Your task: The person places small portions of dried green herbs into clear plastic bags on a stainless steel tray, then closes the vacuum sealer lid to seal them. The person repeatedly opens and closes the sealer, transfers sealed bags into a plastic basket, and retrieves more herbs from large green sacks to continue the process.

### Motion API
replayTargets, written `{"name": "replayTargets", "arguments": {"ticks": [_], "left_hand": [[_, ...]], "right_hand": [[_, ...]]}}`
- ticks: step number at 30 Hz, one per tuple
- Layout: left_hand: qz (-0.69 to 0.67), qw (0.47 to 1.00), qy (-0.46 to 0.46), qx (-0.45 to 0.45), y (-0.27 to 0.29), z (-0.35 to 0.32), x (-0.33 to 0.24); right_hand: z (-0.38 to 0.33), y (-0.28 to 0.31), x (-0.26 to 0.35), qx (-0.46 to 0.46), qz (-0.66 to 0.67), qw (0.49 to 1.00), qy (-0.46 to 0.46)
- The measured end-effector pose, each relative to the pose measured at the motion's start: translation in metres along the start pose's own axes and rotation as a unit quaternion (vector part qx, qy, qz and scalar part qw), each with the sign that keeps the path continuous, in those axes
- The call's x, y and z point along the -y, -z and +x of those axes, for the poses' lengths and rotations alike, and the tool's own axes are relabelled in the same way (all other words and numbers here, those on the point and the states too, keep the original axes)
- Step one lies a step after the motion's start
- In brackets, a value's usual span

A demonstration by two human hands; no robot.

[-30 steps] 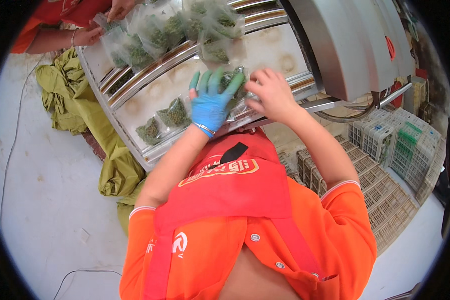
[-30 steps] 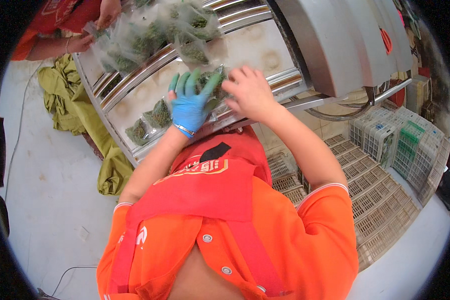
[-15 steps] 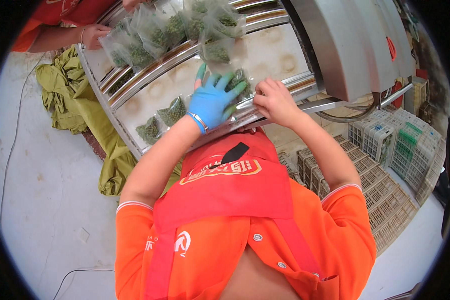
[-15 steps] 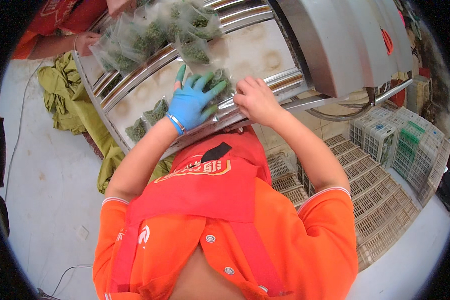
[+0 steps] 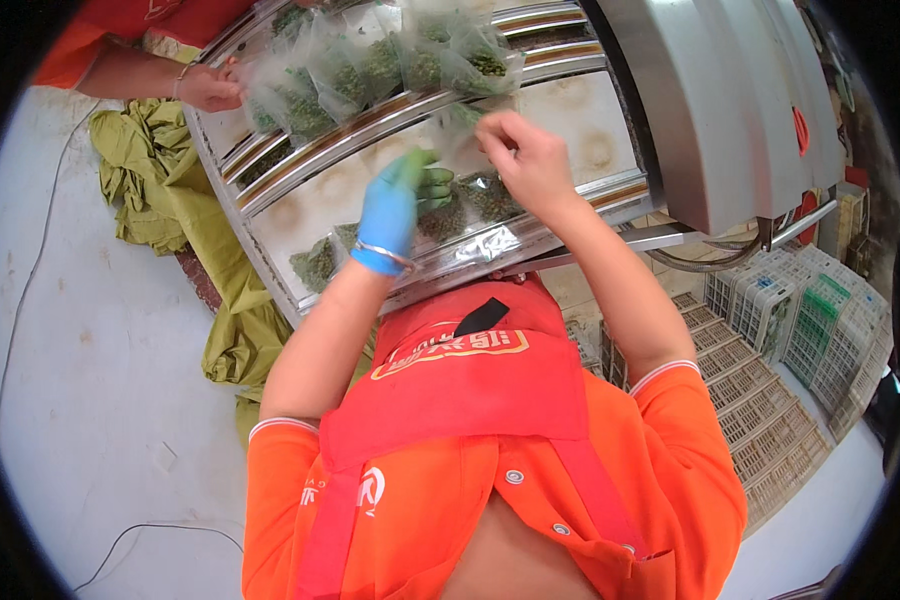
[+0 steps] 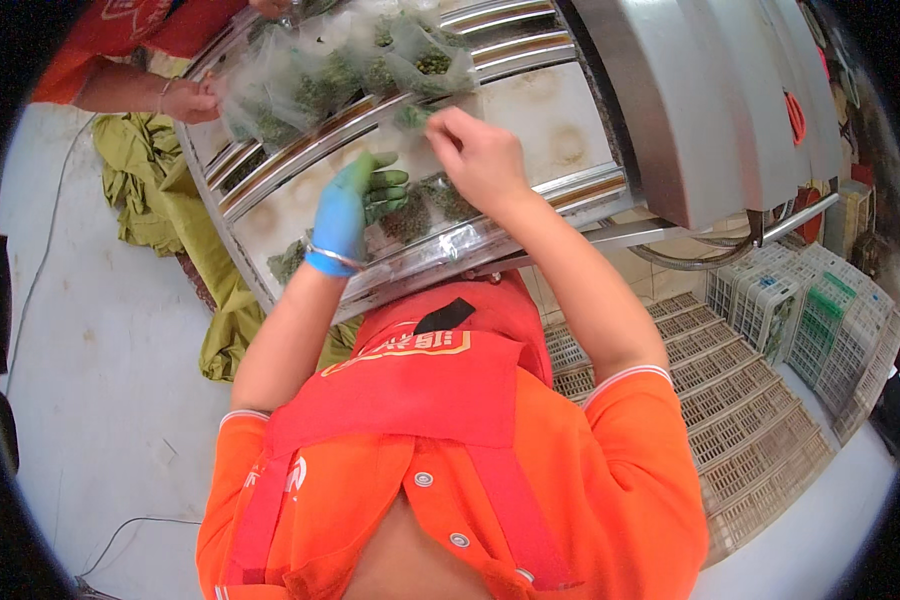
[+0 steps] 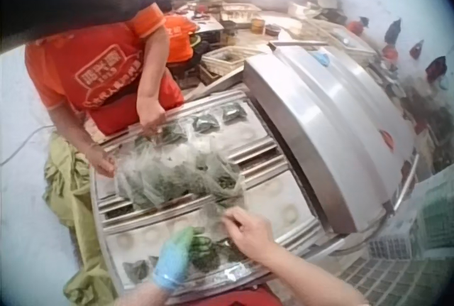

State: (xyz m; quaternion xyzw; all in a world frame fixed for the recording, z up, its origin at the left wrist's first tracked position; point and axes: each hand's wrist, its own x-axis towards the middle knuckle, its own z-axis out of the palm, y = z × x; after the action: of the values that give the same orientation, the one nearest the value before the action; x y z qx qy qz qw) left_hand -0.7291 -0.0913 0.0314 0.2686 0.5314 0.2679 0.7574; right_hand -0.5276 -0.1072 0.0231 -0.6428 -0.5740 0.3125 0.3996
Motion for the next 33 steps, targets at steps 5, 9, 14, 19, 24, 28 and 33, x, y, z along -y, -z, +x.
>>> {"name": "replayTargets", "arguments": {"ticks": [5, 9, 14, 19, 24, 28, 33], "left_hand": [[0.072, 0.985, 0.157, 0.029, -0.003, 0.020, -0.013], [0.179, 0.977, 0.093, 0.067, -0.017, 0.041, -0.013], [0.314, 0.943, -0.054, 0.093, -0.030, 0.032, -0.001], [0.685, 0.663, -0.300, -0.007, -0.091, 0.015, 0.036], [0.696, 0.634, -0.335, -0.032, -0.101, 0.023, 0.057], [0.656, 0.575, -0.488, -0.027, -0.096, 0.032, 0.052], [0.720, 0.500, -0.477, 0.066, -0.097, 0.053, 0.052]], "right_hand": [[-0.026, 0.036, -0.011, 0.145, 0.153, 0.953, -0.216], [-0.006, 0.043, -0.008, 0.111, 0.308, 0.856, -0.401], [-0.003, 0.080, -0.030, 0.229, 0.244, 0.891, -0.308], [-0.017, 0.101, -0.060, 0.222, -0.037, 0.965, -0.135], [-0.026, 0.106, -0.068, 0.174, -0.244, 0.954, -0.001], [-0.039, 0.116, -0.036, 0.172, -0.319, 0.925, 0.116], [-0.042, 0.114, -0.046, 0.315, -0.386, 0.867, 0.002]]}}
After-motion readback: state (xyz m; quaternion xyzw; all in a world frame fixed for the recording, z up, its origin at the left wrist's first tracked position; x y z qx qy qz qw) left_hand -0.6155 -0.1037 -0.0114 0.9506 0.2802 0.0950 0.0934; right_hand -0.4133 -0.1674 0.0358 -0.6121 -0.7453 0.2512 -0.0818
